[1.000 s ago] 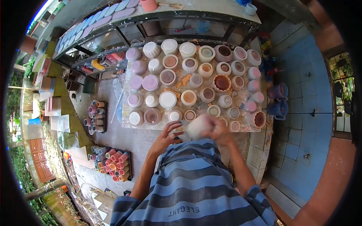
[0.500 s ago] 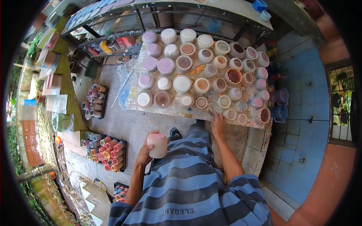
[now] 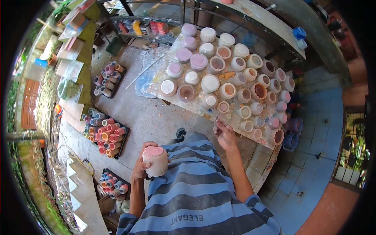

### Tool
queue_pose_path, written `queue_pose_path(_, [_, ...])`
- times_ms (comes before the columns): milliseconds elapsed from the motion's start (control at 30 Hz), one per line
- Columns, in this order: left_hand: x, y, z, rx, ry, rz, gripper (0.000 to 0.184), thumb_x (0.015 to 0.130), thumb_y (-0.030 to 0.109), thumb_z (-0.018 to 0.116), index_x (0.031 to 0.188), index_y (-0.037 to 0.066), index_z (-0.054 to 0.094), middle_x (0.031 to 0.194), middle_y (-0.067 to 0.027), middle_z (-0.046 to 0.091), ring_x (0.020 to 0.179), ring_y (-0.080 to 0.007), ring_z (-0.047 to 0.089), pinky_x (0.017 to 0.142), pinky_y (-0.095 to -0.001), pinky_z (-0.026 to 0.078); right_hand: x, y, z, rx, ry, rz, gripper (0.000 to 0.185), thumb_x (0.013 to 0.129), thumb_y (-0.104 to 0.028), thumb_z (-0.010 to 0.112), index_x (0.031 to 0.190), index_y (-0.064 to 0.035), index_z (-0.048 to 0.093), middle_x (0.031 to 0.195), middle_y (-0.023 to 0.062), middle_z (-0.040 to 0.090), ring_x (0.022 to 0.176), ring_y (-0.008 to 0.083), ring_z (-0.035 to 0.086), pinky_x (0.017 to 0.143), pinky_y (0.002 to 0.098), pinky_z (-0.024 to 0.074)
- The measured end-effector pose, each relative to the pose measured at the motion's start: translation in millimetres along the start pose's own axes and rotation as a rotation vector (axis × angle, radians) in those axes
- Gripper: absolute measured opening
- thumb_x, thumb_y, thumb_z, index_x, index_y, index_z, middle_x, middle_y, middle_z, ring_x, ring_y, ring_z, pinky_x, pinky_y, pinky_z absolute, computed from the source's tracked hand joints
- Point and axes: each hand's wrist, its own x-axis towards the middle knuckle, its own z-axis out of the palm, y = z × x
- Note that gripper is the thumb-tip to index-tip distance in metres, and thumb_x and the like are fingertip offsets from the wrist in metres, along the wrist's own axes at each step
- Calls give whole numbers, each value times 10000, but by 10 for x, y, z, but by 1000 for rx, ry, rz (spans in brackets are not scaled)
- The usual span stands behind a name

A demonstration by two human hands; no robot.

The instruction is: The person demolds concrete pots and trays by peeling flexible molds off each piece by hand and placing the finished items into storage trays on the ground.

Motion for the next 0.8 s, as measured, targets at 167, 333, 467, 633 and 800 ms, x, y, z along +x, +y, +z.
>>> queue_pose_path(167, [-103,-161,139,36,-29,38,841,634,356,823,1303,83,392,1082,-274,640,967,-406,681,845,-510,573,-715,-365,896,-165,-272,4,94,908,-104,667,980,-45,649,855,6,637,757,102,585,686,244,473])
queue_pose_path(333, [-251,-278,286,54,-52,28,862,648,364,848,1339,57,434,1187,-141,569,1123,-276,606,977,-388,490,-1063,-620,1279,-379,-487,-45,99,940,-128,638,937,-39,597,844,47,655,735,112,606,687,254,480])
queue_pose_path(467, [-332,-421,414,93,-57,42,844,656,365,844,1339,64,452,1214,-99,532,1160,-232,555,1006,-353,439,-1202,-666,1318,-429,-590,-21,149,962,-151,614,943,-26,534,793,92,649,665,145,613,610,277,498])
queue_pose_path(633, [-485,-622,509,44,1,12,848,651,367,846,1343,67,459,1235,-82,511,1173,-223,538,1015,-349,424,-1305,-690,1284,-656,-651,24,392,1019,-201,546,1329,35,589,850,24,626,674,91,506,633,242,444])
queue_pose_path(800, [-540,-718,600,74,44,54,875,638,346,865,1357,64,455,1225,-75,542,1158,-207,551,1043,-325,397,-1400,-637,1290,-518,-727,-3,367,1012,-173,562,1308,39,605,911,31,639,731,96,537,684,227,465])
